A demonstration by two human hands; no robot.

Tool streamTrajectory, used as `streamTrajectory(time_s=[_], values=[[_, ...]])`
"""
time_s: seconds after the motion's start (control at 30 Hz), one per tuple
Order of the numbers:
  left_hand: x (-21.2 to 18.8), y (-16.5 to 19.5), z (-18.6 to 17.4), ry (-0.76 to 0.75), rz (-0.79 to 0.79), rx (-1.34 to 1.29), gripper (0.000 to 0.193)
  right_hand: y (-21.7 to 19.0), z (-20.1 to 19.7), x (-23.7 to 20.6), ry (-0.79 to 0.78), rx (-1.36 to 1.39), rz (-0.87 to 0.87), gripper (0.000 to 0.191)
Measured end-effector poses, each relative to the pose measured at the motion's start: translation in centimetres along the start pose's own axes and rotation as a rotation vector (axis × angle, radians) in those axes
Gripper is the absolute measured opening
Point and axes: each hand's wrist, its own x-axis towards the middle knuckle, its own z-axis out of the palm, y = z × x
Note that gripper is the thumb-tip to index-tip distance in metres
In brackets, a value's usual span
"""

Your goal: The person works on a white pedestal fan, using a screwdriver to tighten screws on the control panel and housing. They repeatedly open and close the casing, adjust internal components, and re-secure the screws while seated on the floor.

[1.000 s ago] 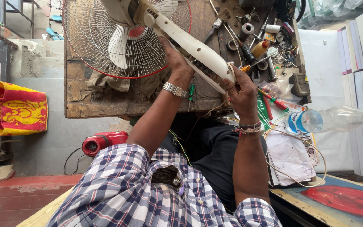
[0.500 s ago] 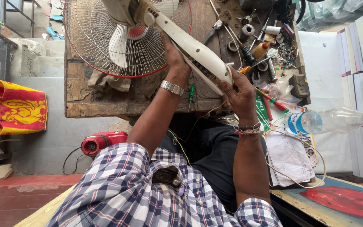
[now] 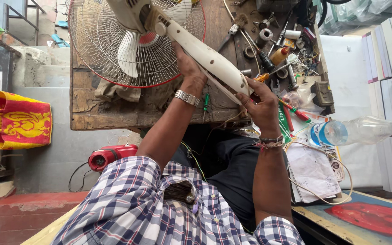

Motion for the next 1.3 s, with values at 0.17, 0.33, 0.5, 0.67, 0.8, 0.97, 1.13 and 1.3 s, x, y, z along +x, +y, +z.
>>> streamTrajectory(time_s=[0.17, 0.33, 0.5, 0.67, 0.8, 0.97, 1.13, 1.3], values=[[-0.2, -0.6, -0.6, 0.120, 0.023, 0.090, 0.073, 0.0, 0.1, -0.3, 0.009, -0.016, -0.013, 0.046], [-0.6, -0.7, -0.6, 0.133, -0.005, 0.059, 0.075, 0.1, -0.1, -0.5, 0.002, -0.015, -0.009, 0.048], [-0.8, 0.5, 0.2, 0.182, -0.065, 0.056, 0.075, -0.1, -0.2, -0.5, -0.017, 0.017, 0.007, 0.048], [-1.4, 1.0, 0.0, 0.152, -0.047, 0.124, 0.072, -0.5, -0.3, -0.8, -0.028, 0.036, 0.064, 0.048], [-1.5, 1.0, -0.6, 0.033, 0.011, 0.090, 0.075, -0.8, -0.5, -1.7, -0.127, -0.031, -0.041, 0.066], [-1.8, 1.4, -0.7, -0.107, 0.034, 0.025, 0.091, -0.7, -0.2, -2.2, -0.094, -0.258, -0.036, 0.075], [-2.0, 3.1, -0.8, -0.176, -0.093, 0.175, 0.091, -0.4, -0.1, -2.2, -0.053, -0.256, -0.166, 0.072], [-2.5, 4.1, -1.4, -0.331, -0.170, 0.043, 0.076, -0.3, -1.1, -2.4, -0.188, -0.242, -0.061, 0.072]])
